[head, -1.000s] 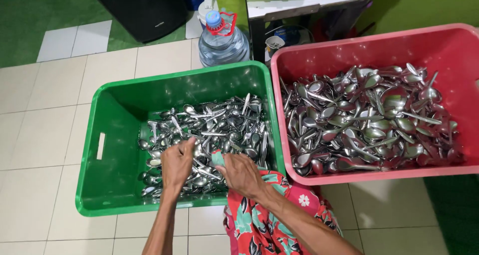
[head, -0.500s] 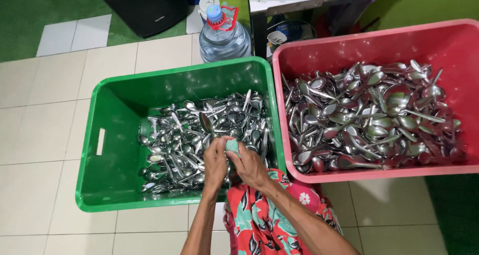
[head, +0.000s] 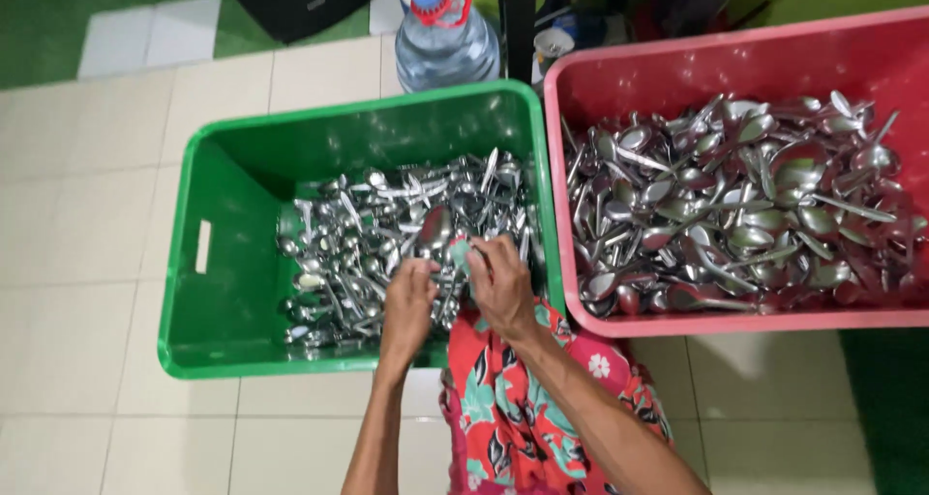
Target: The person is polishing metal spoons one by one using a red floral cloth and moving them between bins.
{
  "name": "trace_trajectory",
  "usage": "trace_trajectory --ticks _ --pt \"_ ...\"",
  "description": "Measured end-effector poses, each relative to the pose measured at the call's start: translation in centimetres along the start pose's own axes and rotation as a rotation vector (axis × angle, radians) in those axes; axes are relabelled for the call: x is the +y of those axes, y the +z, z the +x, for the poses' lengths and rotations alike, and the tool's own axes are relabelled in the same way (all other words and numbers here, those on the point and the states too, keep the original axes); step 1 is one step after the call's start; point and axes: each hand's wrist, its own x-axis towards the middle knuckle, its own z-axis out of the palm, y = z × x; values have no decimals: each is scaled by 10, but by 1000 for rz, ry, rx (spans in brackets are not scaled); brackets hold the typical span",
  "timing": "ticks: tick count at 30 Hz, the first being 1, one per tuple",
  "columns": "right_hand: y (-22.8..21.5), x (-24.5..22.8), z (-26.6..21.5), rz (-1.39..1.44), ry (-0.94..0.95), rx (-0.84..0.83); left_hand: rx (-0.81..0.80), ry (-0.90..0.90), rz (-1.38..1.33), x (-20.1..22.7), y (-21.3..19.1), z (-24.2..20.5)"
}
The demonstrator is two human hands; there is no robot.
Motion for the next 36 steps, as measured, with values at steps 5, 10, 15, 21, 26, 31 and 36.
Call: trace_trajectory --ticks 5,10,15,21,26,31,36 --pt "26 36 -21 -122 -99 11 -36 82 141 4 29 -33" --pt "25 33 -17 -296 -146 53 -33 58 139 8 29 -52" --pt "-15 -37 10 35 234 196 90 10 193 21 17 -62" --pt "24 16 -23 -144 -207 -8 232 121 146 -4 28 -59" --pt "11 18 1 -97 111 -54 199 272 251 -27 31 -70" --pt "-1 -10 6 293 369 56 309 163 160 -6 37 -63" --pt "-6 -31 8 359 587 -297 248 264 167 -14 75 -51"
